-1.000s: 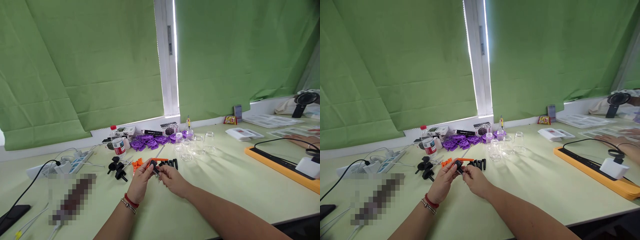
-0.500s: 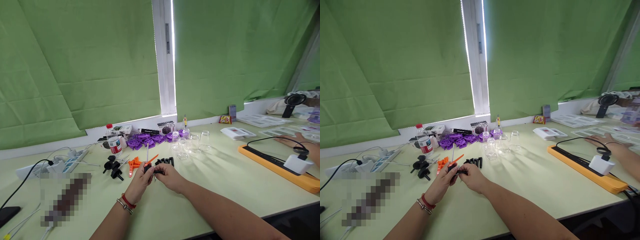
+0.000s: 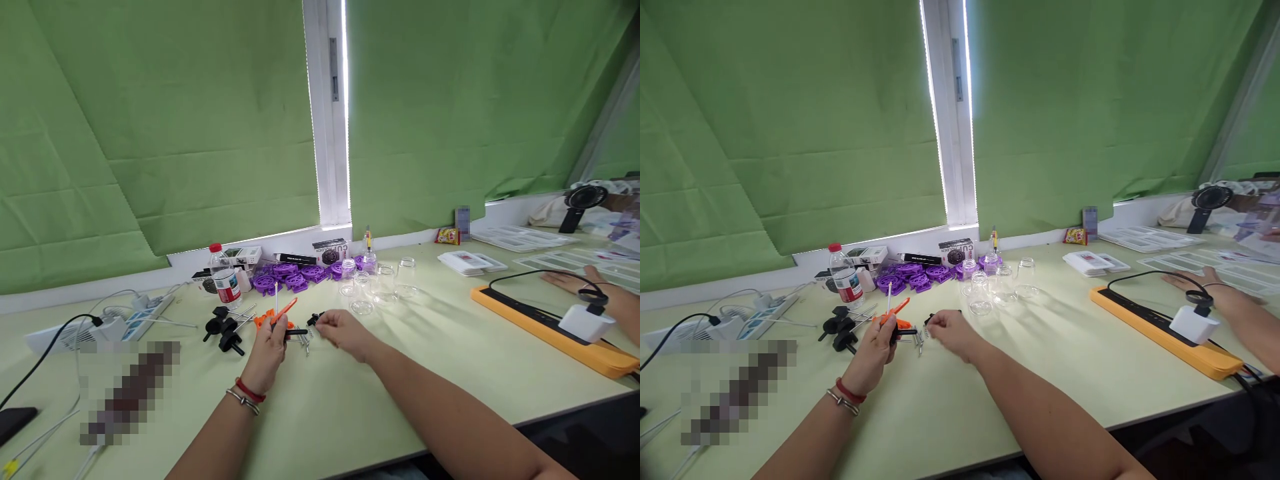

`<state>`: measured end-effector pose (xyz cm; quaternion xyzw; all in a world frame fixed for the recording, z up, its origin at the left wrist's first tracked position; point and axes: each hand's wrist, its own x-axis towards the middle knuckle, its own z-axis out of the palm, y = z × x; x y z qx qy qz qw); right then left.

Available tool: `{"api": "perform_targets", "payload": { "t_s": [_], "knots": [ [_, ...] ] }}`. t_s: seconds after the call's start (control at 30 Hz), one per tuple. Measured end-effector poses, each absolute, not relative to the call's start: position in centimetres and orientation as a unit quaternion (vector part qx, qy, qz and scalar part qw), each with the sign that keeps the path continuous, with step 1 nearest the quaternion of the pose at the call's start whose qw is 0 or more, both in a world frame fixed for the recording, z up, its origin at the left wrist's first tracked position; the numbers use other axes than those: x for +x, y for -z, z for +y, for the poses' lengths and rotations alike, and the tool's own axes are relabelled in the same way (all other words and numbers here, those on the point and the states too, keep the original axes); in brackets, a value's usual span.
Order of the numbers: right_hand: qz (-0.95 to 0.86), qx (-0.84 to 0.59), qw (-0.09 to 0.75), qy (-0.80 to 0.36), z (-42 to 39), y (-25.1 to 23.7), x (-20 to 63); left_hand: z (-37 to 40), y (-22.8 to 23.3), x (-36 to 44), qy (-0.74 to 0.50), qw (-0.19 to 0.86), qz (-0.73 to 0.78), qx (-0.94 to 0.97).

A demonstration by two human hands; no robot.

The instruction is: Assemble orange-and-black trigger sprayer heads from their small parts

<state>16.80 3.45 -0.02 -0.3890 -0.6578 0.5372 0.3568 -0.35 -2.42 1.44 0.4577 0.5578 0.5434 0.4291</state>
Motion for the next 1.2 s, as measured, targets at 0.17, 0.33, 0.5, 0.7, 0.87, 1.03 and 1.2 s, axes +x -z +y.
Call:
{"api": "perform_targets", "payload": {
  "t_s": [0.17,0.33,0.5,0.7,0.87,1.03,1.2],
  "knots": [
    [-0.680,-0.548,0.379,-0.304,6.9,1.2,19.0,-1.8,-1.2,-1.1,-0.578,0.429,0.553,0.420],
    [-0.699,-0.633,0.243,-0.227,7.8,2.3,18.8,-1.9,-1.0,-0.8,-0.582,0.401,0.567,0.422],
    [-0.696,-0.659,0.199,-0.204,8.0,2.2,18.8,-1.9,-1.1,-0.8,-0.585,0.392,0.571,0.421],
    [-0.715,-0.657,0.167,-0.171,7.8,1.3,19.5,-1.7,-0.8,-1.3,-0.583,0.395,0.568,0.427],
    [-0.766,-0.550,0.259,-0.207,6.1,-0.1,19.6,-1.5,-0.4,-1.7,-0.577,0.382,0.569,0.444],
    [-0.815,-0.352,0.289,-0.358,3.6,-0.3,18.7,-1.6,-0.3,-2.1,-0.572,0.365,0.566,0.468],
    [-0.827,-0.310,0.290,-0.369,3.2,-0.2,18.3,-1.8,-0.5,-2.0,-0.562,0.319,0.561,0.518]
  ]
}}
